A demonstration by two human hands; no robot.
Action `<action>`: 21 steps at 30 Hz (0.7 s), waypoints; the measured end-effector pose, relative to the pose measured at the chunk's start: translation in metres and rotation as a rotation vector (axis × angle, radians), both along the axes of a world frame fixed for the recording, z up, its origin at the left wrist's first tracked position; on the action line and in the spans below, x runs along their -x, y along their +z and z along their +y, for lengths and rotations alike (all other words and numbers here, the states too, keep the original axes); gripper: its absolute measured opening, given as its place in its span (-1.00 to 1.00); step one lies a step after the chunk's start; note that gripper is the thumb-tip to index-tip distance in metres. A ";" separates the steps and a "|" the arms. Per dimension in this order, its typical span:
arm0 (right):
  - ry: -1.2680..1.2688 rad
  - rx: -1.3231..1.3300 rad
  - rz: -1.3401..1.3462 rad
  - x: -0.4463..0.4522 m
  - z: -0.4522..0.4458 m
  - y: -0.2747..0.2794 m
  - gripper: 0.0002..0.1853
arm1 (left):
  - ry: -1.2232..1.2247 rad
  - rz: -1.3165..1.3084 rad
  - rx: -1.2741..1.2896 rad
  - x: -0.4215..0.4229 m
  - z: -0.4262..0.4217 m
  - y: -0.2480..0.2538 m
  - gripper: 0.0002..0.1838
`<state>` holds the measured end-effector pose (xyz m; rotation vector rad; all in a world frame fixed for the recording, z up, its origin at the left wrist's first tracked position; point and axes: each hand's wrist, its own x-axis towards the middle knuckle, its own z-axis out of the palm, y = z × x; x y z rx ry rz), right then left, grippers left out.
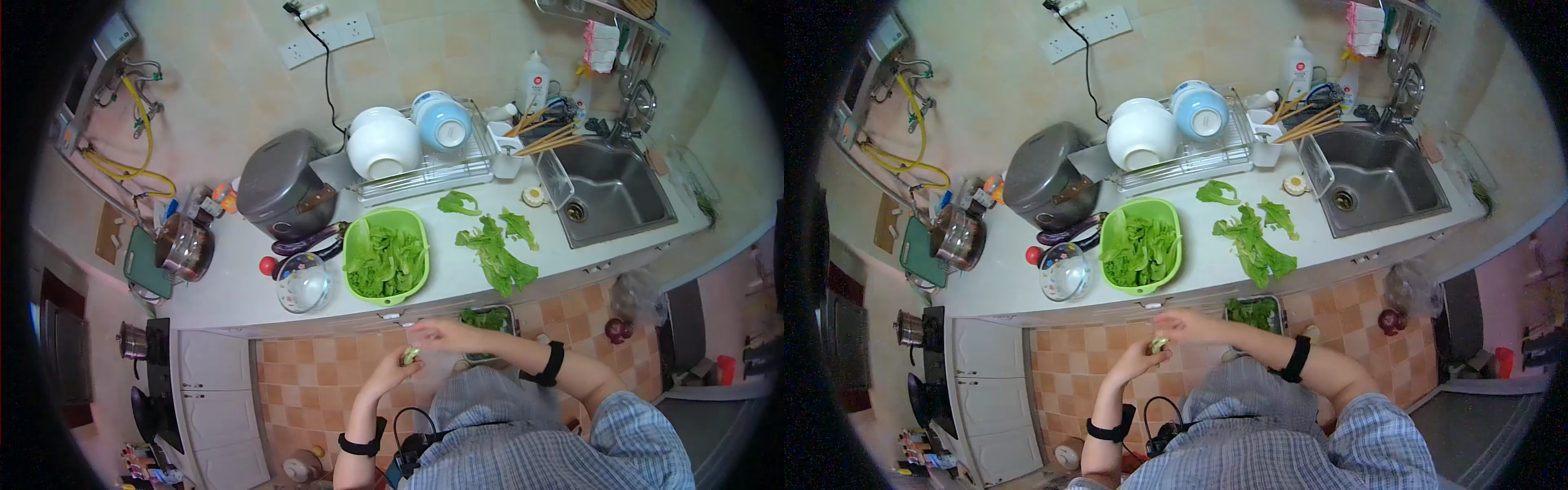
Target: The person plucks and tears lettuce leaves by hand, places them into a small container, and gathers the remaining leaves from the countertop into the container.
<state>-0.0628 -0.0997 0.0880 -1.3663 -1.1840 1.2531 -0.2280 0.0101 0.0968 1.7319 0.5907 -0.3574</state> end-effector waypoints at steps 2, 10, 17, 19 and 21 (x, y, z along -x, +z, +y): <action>0.046 0.103 -0.105 0.008 -0.021 0.003 -0.60 | -0.032 -0.066 -0.013 -0.010 -0.012 -0.011 -0.56; -0.209 -0.099 -0.105 -0.005 -0.091 -0.028 -0.69 | -0.227 -0.070 -0.103 -0.053 -0.047 -0.036 -0.53; -0.615 0.091 -0.187 -0.032 -0.140 -0.030 -0.84 | -0.099 -0.261 0.104 -0.062 -0.057 -0.023 -0.53; -0.672 0.071 -0.190 -0.039 -0.148 -0.021 -0.85 | -0.100 -0.221 -0.012 -0.059 -0.049 -0.011 -0.51; -0.674 -0.078 -0.449 -0.044 -0.153 -0.016 -0.79 | -0.082 -0.165 0.146 -0.053 -0.043 -0.005 -0.49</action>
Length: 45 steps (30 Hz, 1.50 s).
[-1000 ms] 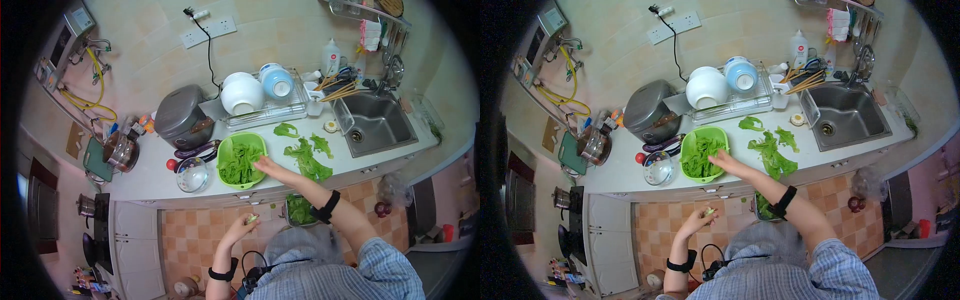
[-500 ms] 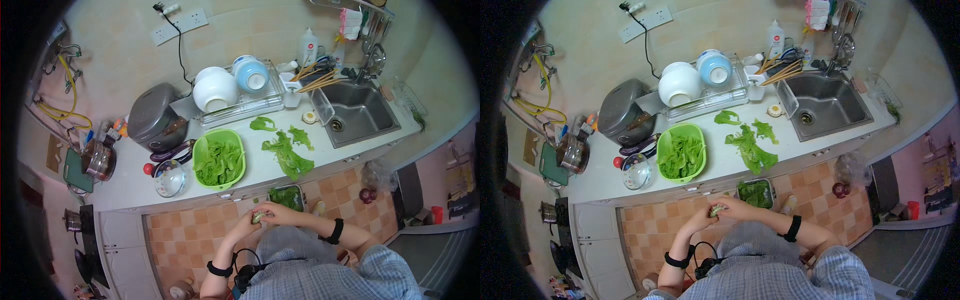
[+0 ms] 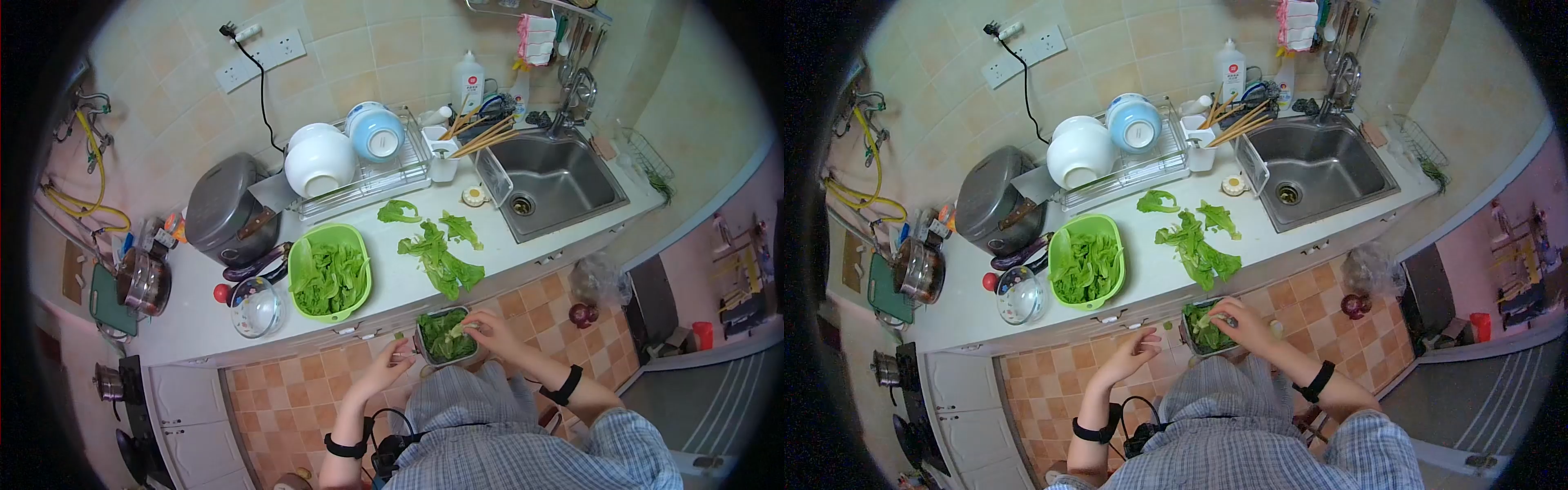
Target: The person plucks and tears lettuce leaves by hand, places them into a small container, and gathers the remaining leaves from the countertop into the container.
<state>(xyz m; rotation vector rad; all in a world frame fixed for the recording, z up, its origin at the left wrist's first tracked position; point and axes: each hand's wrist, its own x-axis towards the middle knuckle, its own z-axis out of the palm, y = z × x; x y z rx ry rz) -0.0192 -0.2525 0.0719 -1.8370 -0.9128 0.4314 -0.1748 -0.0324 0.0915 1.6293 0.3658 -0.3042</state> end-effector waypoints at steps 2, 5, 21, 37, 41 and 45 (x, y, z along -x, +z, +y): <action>-0.010 0.056 -0.318 -0.001 0.005 0.021 -0.77 | -0.006 0.000 -0.045 0.006 0.006 0.005 -0.49; -0.012 0.114 -0.599 -0.005 0.008 0.022 -0.74 | 0.035 -0.034 -0.090 0.017 0.019 -0.004 -0.49; -0.152 0.434 -0.262 -0.066 0.017 -0.048 -0.69 | 0.211 -0.050 -0.084 0.045 0.030 0.020 -0.66; -0.188 0.380 0.089 -0.144 0.099 -0.065 -0.43 | 0.364 -0.027 0.084 0.056 0.016 0.011 -0.69; -0.123 -0.186 0.890 -0.158 0.093 -0.038 -0.49 | 0.300 -0.034 0.020 0.045 0.013 0.008 -0.72; -0.216 -0.193 0.940 -0.162 0.082 -0.053 -0.51 | 0.253 -0.044 -0.047 0.037 0.014 0.002 -0.72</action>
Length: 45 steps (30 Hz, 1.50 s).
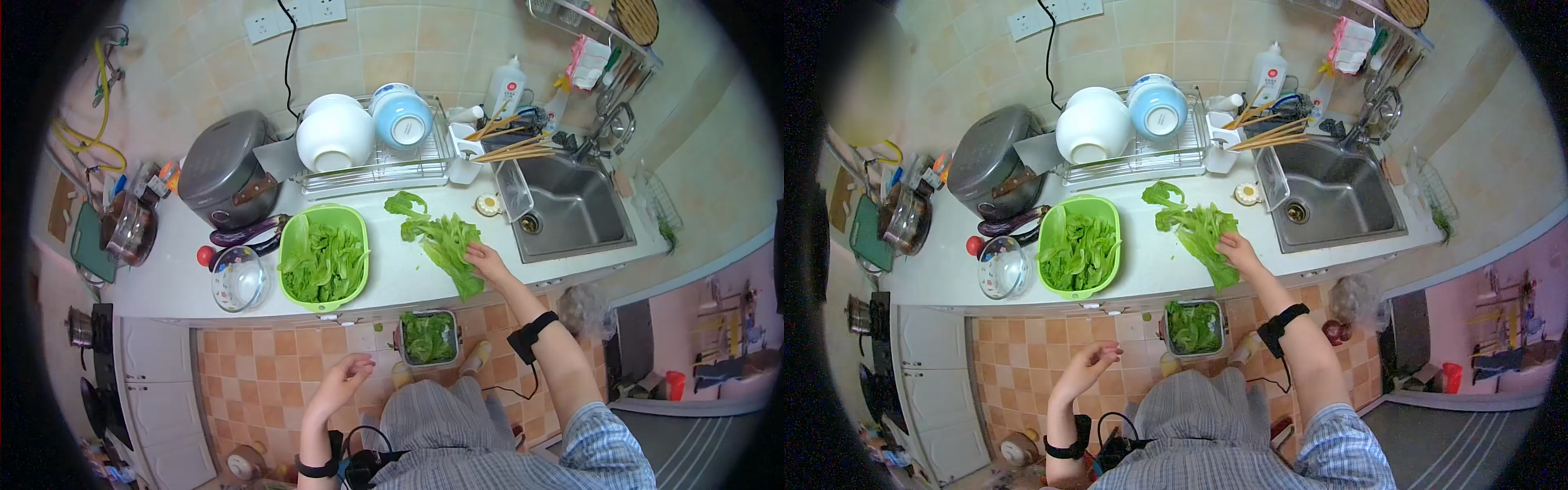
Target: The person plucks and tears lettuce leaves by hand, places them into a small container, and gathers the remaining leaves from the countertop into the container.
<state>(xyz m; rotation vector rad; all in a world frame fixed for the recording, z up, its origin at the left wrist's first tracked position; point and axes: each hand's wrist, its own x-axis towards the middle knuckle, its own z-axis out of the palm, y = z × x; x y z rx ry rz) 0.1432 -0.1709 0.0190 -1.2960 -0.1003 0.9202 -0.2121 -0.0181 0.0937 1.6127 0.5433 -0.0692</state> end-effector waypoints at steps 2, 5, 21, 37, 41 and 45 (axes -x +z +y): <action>0.062 0.578 -0.581 -0.009 -0.011 -0.039 -0.57 | -0.008 0.006 0.003 -0.002 -0.001 0.006 -0.72; 0.033 0.719 -0.989 0.004 -0.021 -0.041 -0.62 | 0.008 0.017 0.061 0.001 0.003 -0.006 -0.72; 0.232 0.666 -1.047 0.024 0.028 -0.003 -0.72 | 0.054 0.060 0.097 -0.004 0.009 0.004 -0.71; 0.194 -0.427 0.413 0.080 0.006 0.038 -0.56 | -0.077 -0.106 0.213 -0.074 0.009 -0.017 -0.70; 0.249 -0.375 0.360 0.107 0.004 0.051 -0.57 | 0.203 -0.126 0.270 -0.103 -0.013 -0.023 -0.72; 0.402 -0.292 0.327 0.134 0.002 0.044 -0.58 | 0.315 -0.039 0.312 -0.122 -0.019 -0.011 -0.75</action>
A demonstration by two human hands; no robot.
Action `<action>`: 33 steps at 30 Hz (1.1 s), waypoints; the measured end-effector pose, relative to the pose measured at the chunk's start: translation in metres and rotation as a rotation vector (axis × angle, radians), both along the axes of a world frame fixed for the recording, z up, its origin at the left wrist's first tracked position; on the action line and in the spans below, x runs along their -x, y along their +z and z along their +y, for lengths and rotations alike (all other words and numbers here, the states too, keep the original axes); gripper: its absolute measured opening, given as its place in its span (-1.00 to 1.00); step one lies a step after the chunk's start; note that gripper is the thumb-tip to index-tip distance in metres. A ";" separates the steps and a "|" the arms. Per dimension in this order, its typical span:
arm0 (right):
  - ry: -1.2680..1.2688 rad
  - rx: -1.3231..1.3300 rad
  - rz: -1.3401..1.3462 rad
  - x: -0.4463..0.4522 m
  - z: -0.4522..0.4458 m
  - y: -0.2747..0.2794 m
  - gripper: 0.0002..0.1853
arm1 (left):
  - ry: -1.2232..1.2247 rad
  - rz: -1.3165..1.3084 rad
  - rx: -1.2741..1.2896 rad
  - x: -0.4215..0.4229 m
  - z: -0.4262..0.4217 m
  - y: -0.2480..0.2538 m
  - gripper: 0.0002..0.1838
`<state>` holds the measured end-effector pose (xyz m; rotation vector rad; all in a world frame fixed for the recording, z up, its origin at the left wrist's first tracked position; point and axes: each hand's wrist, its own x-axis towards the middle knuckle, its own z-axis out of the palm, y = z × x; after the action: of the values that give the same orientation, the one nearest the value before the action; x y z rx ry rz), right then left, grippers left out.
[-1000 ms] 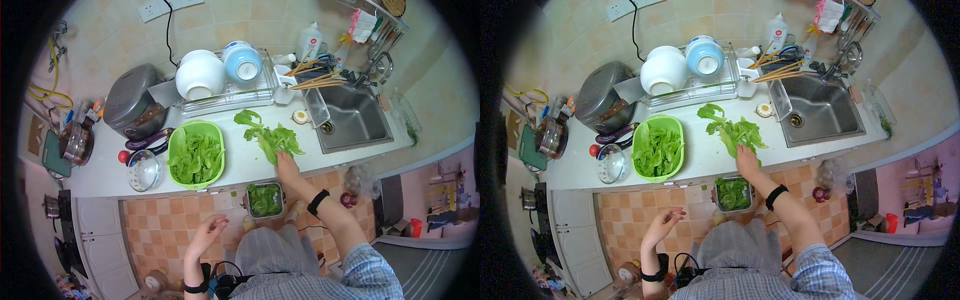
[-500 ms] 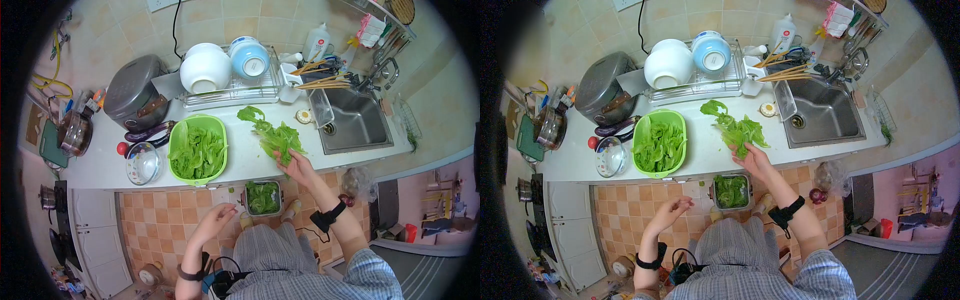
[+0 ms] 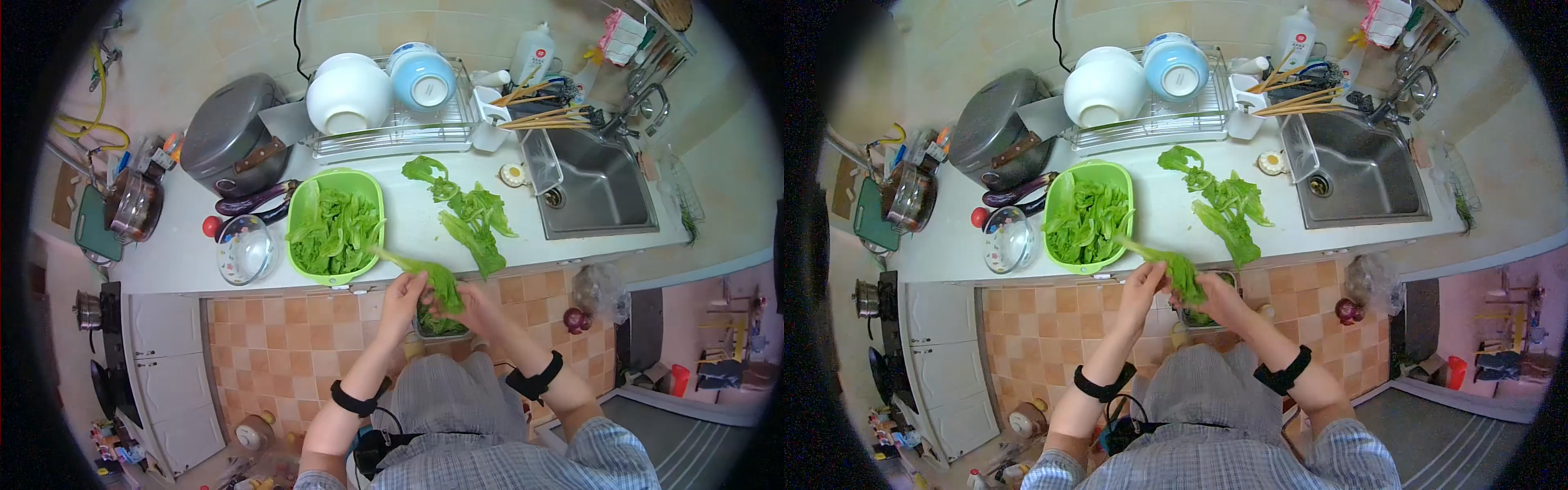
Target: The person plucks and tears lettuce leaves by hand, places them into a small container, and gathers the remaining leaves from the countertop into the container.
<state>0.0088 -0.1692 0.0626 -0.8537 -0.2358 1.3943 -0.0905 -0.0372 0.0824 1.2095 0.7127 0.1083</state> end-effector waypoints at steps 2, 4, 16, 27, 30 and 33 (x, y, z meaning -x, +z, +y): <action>0.035 0.045 -0.032 0.006 -0.002 -0.001 -0.56 | 0.062 -0.071 0.102 0.001 -0.002 -0.005 -0.79; 0.094 0.147 -0.106 0.009 -0.006 0.000 -0.51 | 0.136 -0.153 -0.018 -0.001 0.000 -0.002 -0.82; -0.208 0.367 -1.036 0.004 -0.020 0.030 -0.59 | -0.316 0.011 -0.542 0.010 -0.022 0.025 -0.73; -0.109 0.199 -0.538 0.003 -0.035 0.053 -0.77 | -0.139 -0.181 -0.103 0.028 -0.016 0.026 -0.78; -0.098 0.159 -0.561 0.004 -0.035 0.064 -0.73 | -0.147 -0.194 -0.094 0.032 -0.012 0.039 -0.76; -0.118 0.133 -0.517 0.010 -0.031 0.070 -0.74 | -0.144 -0.200 -0.094 0.036 -0.005 0.038 -0.77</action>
<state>-0.0010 -0.2006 0.1329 -1.3129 -0.4822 1.0683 -0.1263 -0.0418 0.1209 1.3156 0.4493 0.1425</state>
